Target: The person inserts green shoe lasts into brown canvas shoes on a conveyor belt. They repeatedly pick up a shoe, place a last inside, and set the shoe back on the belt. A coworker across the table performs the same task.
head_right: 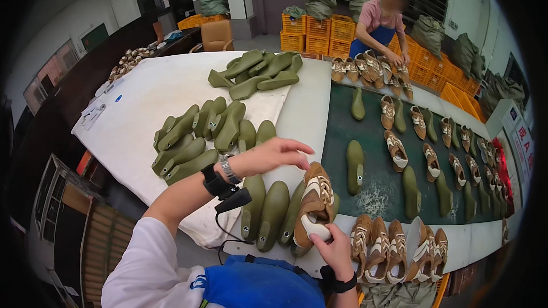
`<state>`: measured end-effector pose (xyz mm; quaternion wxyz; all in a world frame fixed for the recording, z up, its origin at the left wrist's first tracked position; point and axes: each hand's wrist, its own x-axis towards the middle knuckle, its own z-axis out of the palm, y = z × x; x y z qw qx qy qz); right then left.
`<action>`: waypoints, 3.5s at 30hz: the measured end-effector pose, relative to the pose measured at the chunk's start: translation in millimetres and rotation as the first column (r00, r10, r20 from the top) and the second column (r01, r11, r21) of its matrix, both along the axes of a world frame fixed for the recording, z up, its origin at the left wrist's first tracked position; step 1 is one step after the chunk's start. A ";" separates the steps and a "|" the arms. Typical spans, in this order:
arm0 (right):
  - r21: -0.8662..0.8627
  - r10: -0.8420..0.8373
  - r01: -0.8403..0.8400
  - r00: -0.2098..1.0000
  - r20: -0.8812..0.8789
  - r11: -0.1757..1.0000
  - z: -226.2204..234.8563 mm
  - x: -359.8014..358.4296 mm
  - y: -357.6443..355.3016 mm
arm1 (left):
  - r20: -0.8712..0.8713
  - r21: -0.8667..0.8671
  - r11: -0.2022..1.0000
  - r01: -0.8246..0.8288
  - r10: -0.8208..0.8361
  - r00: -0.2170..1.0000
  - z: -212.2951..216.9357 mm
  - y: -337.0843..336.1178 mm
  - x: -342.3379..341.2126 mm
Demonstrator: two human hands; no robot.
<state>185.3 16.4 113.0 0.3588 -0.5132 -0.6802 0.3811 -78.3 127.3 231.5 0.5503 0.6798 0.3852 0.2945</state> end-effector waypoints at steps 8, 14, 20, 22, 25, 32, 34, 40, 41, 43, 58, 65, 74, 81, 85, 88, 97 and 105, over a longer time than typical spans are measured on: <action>0.059 0.019 -0.036 0.961 0.277 0.998 28.7 34.1 64.2 | -0.484 0.340 0.937 0.076 0.105 0.869 -129.4 -72.2 -30.7; 0.035 0.156 -0.199 0.855 0.495 0.979 3.5 26.6 182.4 | -0.667 0.593 0.787 0.169 0.363 0.650 -202.8 -120.9 -32.8; -0.050 0.113 -0.106 0.758 0.642 0.993 -61.4 -6.3 298.2 | -0.587 0.668 0.740 0.083 0.455 0.669 -209.2 -117.2 -31.6; -0.096 0.064 -0.001 0.759 0.648 0.995 -85.1 -13.7 326.3 | -0.610 0.642 0.763 0.078 0.447 0.654 -207.4 -117.8 -30.5; -0.079 -0.034 0.112 0.758 0.652 0.991 -118.0 -21.2 360.7 | -0.643 0.543 0.838 0.047 0.379 0.665 -203.9 -121.0 -28.9; -0.082 -0.079 0.146 0.838 0.540 0.986 -164.3 -6.7 379.2 | -0.617 0.581 0.813 0.032 0.415 0.668 -203.6 -119.4 -27.2; -0.071 -0.088 0.140 0.868 0.489 0.988 -163.9 -0.5 365.3 | -0.617 0.591 0.806 0.038 0.421 0.665 -204.8 -118.2 -27.4; -0.058 0.215 -0.211 0.877 0.430 0.976 -111.1 16.3 292.8 | -0.605 0.651 0.754 0.084 0.449 0.657 -209.5 -112.8 -30.5; -0.150 0.353 -0.320 0.844 0.404 0.936 -101.3 17.4 270.5 | -0.606 0.653 0.753 0.084 0.452 0.655 -210.4 -113.3 -31.1; -0.177 0.577 -0.562 0.692 0.434 0.808 -84.7 15.7 227.3 | -0.580 0.674 0.734 0.080 0.459 0.673 -213.6 -113.0 -32.2; -0.082 0.232 -0.217 0.891 0.391 0.973 -107.3 -51.2 46.6 | -0.348 0.226 0.812 -0.538 0.583 0.734 -254.9 -118.5 -70.7; -0.068 0.089 -0.060 0.776 0.625 0.996 -103.2 -84.3 42.1 | -0.305 0.081 0.854 -0.513 0.512 0.803 -268.7 -104.7 -74.5; 0.007 0.011 -0.019 0.784 0.621 1.000 -111.1 -59.2 37.4 | -0.299 -0.005 0.937 -0.350 0.333 0.894 -265.4 -91.9 -63.7; -0.313 -0.108 0.068 0.988 -0.112 0.947 -119.0 -16.7 54.6 | -0.250 -0.195 0.965 -0.176 0.124 0.960 -245.2 -79.9 -74.7; -0.133 -0.163 0.147 0.980 -0.116 0.980 -133.4 -11.0 49.3 | -0.290 -0.263 0.922 -0.284 0.205 0.935 -236.2 -40.3 -118.3; 0.105 -0.257 0.242 0.954 0.156 0.964 -144.9 -23.0 40.8 | -0.264 -0.058 0.893 -0.446 0.417 0.869 -232.7 6.9 -150.9; 0.217 -0.375 0.330 0.899 0.224 0.919 -148.9 -34.2 39.6 | -0.736 0.161 0.728 -0.666 0.538 0.411 -243.8 121.6 -170.3; 0.192 -0.366 0.327 0.901 0.230 0.925 -142.6 -37.4 38.7 | -0.826 0.191 0.697 -0.692 0.495 0.271 -237.1 139.5 -129.9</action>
